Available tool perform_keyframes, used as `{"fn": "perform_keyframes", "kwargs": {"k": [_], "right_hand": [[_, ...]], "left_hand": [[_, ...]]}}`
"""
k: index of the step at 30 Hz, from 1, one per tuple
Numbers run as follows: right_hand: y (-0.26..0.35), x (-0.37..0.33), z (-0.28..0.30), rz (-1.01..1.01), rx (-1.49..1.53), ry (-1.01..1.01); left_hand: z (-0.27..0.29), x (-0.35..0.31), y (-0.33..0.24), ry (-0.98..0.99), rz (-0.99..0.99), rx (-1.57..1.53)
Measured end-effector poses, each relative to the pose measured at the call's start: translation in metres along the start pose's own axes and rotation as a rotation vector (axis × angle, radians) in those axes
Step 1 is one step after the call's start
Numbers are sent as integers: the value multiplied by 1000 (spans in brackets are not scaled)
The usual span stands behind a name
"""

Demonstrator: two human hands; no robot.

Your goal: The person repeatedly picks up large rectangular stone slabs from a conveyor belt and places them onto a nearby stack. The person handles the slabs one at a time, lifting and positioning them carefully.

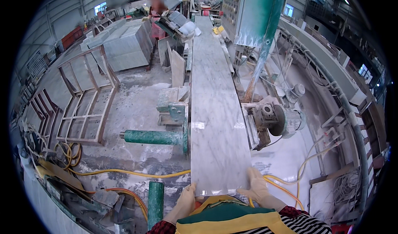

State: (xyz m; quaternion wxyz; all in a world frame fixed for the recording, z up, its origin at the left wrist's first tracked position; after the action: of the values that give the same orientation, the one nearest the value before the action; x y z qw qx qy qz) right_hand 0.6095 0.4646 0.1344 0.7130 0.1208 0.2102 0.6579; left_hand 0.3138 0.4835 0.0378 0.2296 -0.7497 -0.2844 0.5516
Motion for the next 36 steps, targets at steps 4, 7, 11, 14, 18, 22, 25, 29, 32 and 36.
{"fn": "perform_keyframes", "kwargs": {"k": [4, 7, 11, 14, 18, 22, 25, 29, 32, 36], "right_hand": [[58, -10, -22, 359, -199, 142], [69, -1, -43, 469, -392, 66], [54, 17, -69, 534, -600, -92], [56, 22, -72, 537, -602, -54], [63, 22, -65, 590, -574, -46], [58, 29, -66, 571, -542, 22], [48, 36, -75, 563, -524, 45], [63, 29, -56, 556, -510, 37], [49, 37, -72, 627, -510, -51], [58, 39, -77, 628, -508, -26]], "left_hand": [[4, 13, 9, -56, 5, -42], [11, 33, 22, -39, -28, -109], [3, 18, 7, -108, 64, -93], [12, 27, 15, -17, 21, -92], [44, 18, 12, -96, -162, 70], [141, -56, 6, -568, -645, 207], [210, -180, 5, -1150, -608, 500], [288, -306, 81, -1653, -523, 671], [284, -375, 119, -1709, -222, 681], [246, -416, 169, -1957, 84, 913]]}}
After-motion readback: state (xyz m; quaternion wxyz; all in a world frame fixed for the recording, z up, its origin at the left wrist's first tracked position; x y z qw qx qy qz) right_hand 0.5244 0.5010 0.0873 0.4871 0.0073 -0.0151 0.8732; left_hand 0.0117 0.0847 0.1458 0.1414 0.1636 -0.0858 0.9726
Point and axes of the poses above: each hand's wrist, its own x-axis towards the middle knuckle, its own z-axis out of the back of the hand, y = z × x, the point moved 8 cm from there along x, towards the middle knuckle, and after that the axes turned 1 degree about x, right-handed, at the moved point
